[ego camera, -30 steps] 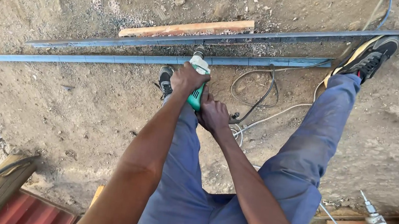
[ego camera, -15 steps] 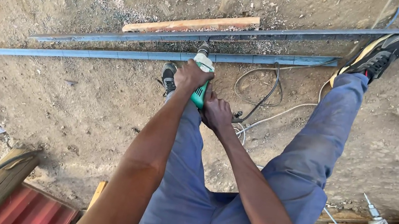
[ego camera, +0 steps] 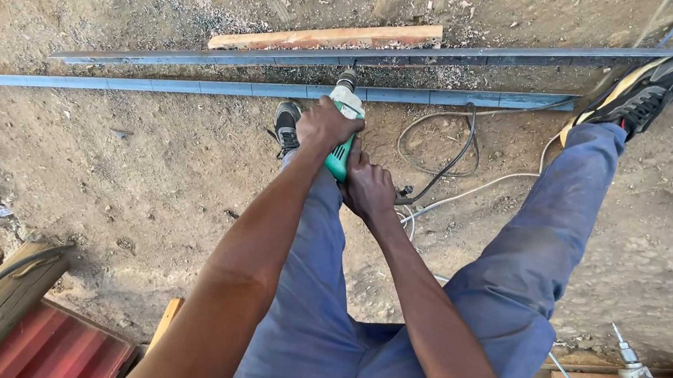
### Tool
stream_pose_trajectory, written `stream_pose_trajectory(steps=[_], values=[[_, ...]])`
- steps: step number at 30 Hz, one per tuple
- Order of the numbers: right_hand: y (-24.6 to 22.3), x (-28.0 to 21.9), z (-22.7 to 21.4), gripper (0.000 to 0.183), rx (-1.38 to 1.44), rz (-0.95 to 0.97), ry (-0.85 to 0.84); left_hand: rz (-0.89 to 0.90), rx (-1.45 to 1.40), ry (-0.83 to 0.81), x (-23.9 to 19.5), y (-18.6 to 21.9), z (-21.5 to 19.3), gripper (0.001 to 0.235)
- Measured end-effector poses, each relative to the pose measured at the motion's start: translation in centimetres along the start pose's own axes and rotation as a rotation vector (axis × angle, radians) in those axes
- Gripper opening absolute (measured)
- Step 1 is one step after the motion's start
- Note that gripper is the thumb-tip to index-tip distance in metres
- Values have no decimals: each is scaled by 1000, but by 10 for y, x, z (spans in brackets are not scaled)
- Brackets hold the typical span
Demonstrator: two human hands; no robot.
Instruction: Drilling holes into a metal square tube using a power drill
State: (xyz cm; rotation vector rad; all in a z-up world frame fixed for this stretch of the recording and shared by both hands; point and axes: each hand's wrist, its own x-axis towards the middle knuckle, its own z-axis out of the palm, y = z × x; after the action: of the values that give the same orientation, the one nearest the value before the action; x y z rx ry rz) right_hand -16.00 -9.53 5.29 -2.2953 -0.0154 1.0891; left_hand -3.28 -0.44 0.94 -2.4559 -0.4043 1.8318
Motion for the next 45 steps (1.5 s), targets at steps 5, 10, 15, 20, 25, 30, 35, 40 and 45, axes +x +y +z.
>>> stream_pose_trajectory(steps=[5,10,15,20,25,30,35,40,45], values=[[1,0,5,83,10,-1,-19,-3,-21,2,-6,0,-2,104],[4,2,5,86,22,14,-28,-22,11,-29,-8,6,-7,102],[-1,0,-10,68,13,-6,1,-6,-6,-7,1,3,-2,100],[7,6,9,86,6,0,2,1,-11,5,0,6,-4,97],[10,8,10,87,52,-2,12,-20,22,-7,10,9,-1,96],[9,7,8,80,42,11,56,-14,-6,-4,-4,19,-14,93],[17,9,47,84,47,8,67,-22,-50,-2,4,13,-9,90],[10,7,42,75,-6,-8,120,7,-93,0,10,8,-3,95],[21,3,47,93,16,-38,116,-25,-108,-8,4,17,-3,89]])
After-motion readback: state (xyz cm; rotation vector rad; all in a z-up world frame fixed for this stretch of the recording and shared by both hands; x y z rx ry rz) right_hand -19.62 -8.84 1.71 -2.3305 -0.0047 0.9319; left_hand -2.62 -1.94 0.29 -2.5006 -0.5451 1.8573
